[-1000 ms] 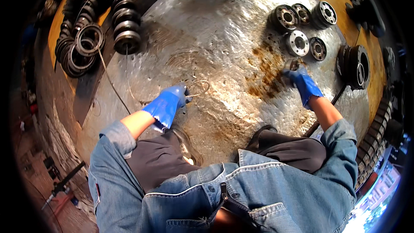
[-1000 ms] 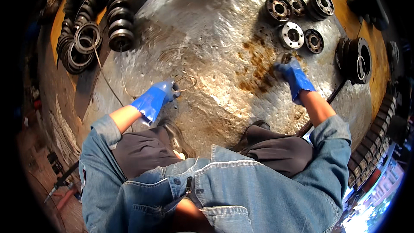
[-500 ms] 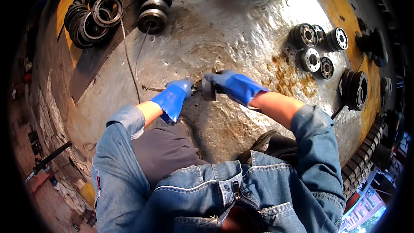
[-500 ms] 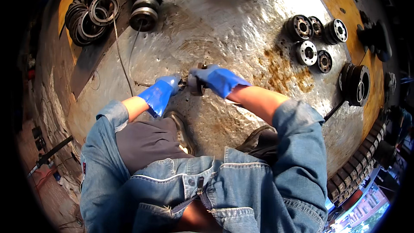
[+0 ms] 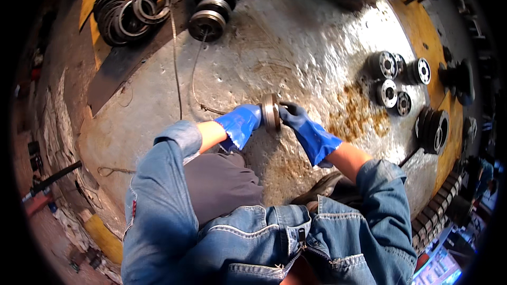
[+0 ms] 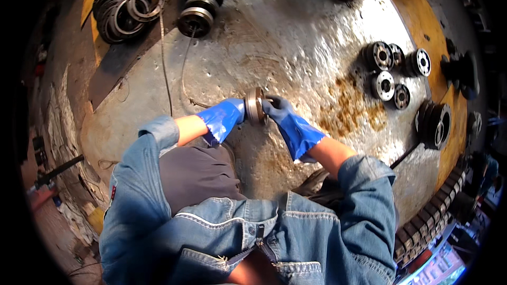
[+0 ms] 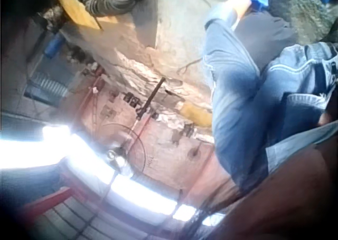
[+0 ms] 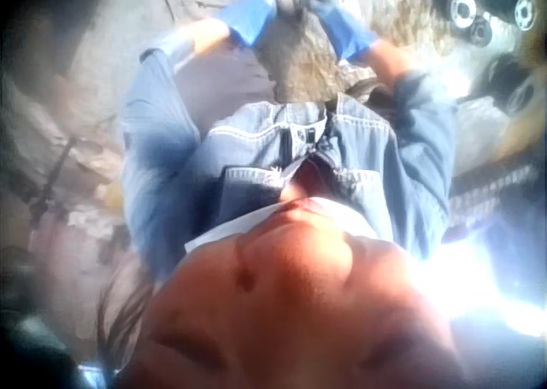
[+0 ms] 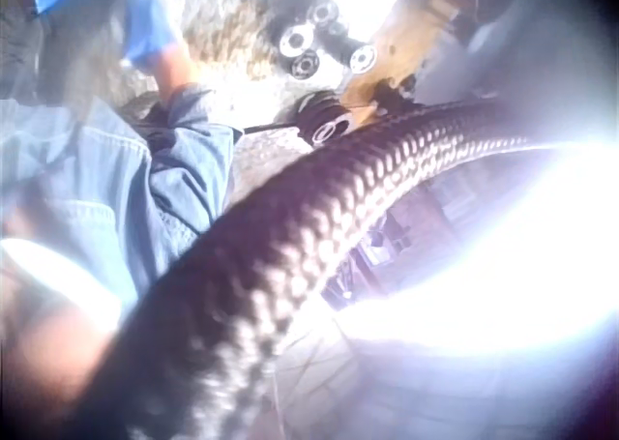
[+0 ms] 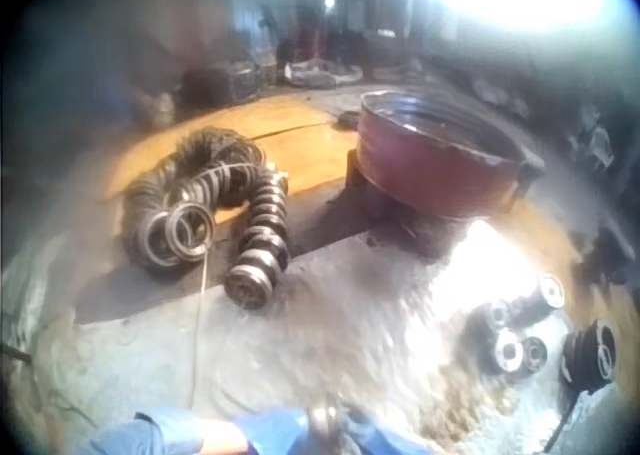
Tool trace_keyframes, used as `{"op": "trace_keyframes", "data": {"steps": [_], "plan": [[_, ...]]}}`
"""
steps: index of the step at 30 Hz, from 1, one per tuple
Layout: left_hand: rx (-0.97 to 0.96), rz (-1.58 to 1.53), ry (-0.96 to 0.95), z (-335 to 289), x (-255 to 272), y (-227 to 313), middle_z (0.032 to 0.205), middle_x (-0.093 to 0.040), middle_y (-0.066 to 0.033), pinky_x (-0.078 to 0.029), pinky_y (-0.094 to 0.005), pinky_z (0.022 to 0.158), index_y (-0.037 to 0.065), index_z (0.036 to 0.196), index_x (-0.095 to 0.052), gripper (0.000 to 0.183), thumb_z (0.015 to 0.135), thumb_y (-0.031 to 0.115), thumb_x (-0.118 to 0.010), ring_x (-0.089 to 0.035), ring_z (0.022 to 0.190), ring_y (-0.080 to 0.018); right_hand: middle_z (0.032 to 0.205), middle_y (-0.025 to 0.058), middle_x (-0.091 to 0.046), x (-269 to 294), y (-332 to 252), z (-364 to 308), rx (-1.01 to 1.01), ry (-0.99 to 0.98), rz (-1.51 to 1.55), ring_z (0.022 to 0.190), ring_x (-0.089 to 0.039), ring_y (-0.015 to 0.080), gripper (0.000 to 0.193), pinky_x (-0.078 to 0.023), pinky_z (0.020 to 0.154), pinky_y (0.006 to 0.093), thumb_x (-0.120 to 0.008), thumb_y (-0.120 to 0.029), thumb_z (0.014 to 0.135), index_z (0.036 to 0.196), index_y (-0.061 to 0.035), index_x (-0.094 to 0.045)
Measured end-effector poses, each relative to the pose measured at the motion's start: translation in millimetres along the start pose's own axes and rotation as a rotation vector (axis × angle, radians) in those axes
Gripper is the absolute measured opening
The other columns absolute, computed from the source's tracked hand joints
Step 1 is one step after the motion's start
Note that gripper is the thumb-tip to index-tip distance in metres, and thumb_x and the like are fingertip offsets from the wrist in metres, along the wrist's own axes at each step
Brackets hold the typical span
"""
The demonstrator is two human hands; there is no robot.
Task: The person cleans oily metal components by dipping them into a cleaning solution and wiping them with a wire and cloth, then strings the cleaned parts onto a long wire.
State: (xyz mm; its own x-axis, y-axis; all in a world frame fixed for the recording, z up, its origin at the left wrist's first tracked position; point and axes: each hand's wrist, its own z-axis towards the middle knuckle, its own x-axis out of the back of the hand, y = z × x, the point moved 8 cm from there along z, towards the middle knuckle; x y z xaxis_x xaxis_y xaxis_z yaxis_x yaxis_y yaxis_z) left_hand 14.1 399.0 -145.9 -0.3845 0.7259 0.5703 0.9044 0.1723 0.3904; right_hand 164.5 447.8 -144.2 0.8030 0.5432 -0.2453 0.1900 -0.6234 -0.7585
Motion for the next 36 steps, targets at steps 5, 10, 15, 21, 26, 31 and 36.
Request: {"op": "trace_keyframes", "data": {"steps": [5,10,15,21,26,31,36], "plan": [[0.051,0.201,-0.046,-56.1,69.3,20.0,0.114,-0.072,-0.0141,-0.056,-0.0403,0.087,0.015,0.118,-0.070,0.043,0.079,0.029,-0.076,-0.069,0.105,-0.0351,0.090,0.0040,-0.071,25.3,-41.2,-46.2,-0.259,0.082,-0.139,0.074,-0.066,0.0128,0.028,-0.056,0.067,0.0266,-0.072,-0.026,0.095,0.113,-0.0053,-0.070],[-0.096,0.234,0.047,-95.2,144.5,46.3,0.125,-0.068,-0.0147,-0.055,-0.0395,0.092,0.015,0.136,-0.059,0.069,0.072,0.030,-0.080,-0.067,0.110,-0.0352,0.101,0.0113,-0.072,35.1,-163.2,-136.8,-0.327,-0.184,-0.605,0.090,-0.069,0.0160,0.036,-0.058,0.085,0.0300,-0.066,-0.020,0.097,0.128,-0.0030,-0.063],[-0.682,0.068,0.068,-166.1,154.4,136.3,0.117,-0.069,-0.0167,-0.054,-0.0412,0.090,0.008,0.129,-0.062,0.059,0.075,0.024,-0.077,-0.067,0.105,-0.0368,0.115,0.0262,-0.068,-119.3,-276.0,-243.7,0.025,-0.476,-0.858,0.108,-0.069,0.0326,0.064,-0.054,0.095,0.0406,-0.061,-0.047,0.095,0.138,-0.0001,-0.053],[-0.570,0.228,0.149,-245.2,186.5,203.2,0.080,-0.068,-0.0149,-0.054,-0.0445,0.069,0.010,0.093,-0.071,0.023,0.077,0.026,-0.075,-0.068,0.080,-0.0360,0.120,0.0174,-0.070,-78.5,-320.6,-309.2,0.208,-0.479,-0.484,0.107,-0.070,0.0254,0.038,-0.054,0.097,0.0354,-0.070,-0.024,0.093,0.123,-0.0016,-0.066],[-0.693,0.262,0.216,-249.3,199.1,234.8,0.083,-0.070,-0.0135,-0.055,-0.0442,0.069,0.013,0.093,-0.073,0.027,0.078,0.035,-0.074,-0.069,0.080,-0.0361,0.122,0.0166,-0.069,-47.8,-328.5,-314.1,0.346,-0.601,-0.473,0.112,-0.067,0.0243,0.036,-0.052,0.098,0.0355,-0.070,-0.019,0.092,0.123,-0.0008,-0.068],[-0.377,0.087,0.075,-208.7,193.7,238.0,0.089,-0.071,-0.0125,-0.056,-0.0448,0.071,0.014,0.092,-0.073,0.030,0.080,0.041,-0.073,-0.069,0.084,-0.0341,0.112,0.0122,-0.071,-5.3,-317.6,-272.2,-0.026,-0.476,-0.121,0.092,-0.069,0.0181,0.036,-0.055,0.076,0.0291,-0.060,-0.023,0.100,0.124,0.0029,-0.065],[-0.371,0.006,0.259,-147.2,182.6,226.7,0.089,-0.071,-0.0105,-0.056,-0.0418,0.075,0.014,0.094,-0.071,0.031,0.080,0.041,-0.073,-0.070,0.089,-0.0327,0.097,0.0093,-0.071,102.2,-256.2,-176.0,0.064,-0.145,-0.219,0.083,-0.064,0.0147,0.056,-0.052,0.079,0.0303,-0.067,-0.047,0.093,0.130,-0.0049,-0.065]]}}
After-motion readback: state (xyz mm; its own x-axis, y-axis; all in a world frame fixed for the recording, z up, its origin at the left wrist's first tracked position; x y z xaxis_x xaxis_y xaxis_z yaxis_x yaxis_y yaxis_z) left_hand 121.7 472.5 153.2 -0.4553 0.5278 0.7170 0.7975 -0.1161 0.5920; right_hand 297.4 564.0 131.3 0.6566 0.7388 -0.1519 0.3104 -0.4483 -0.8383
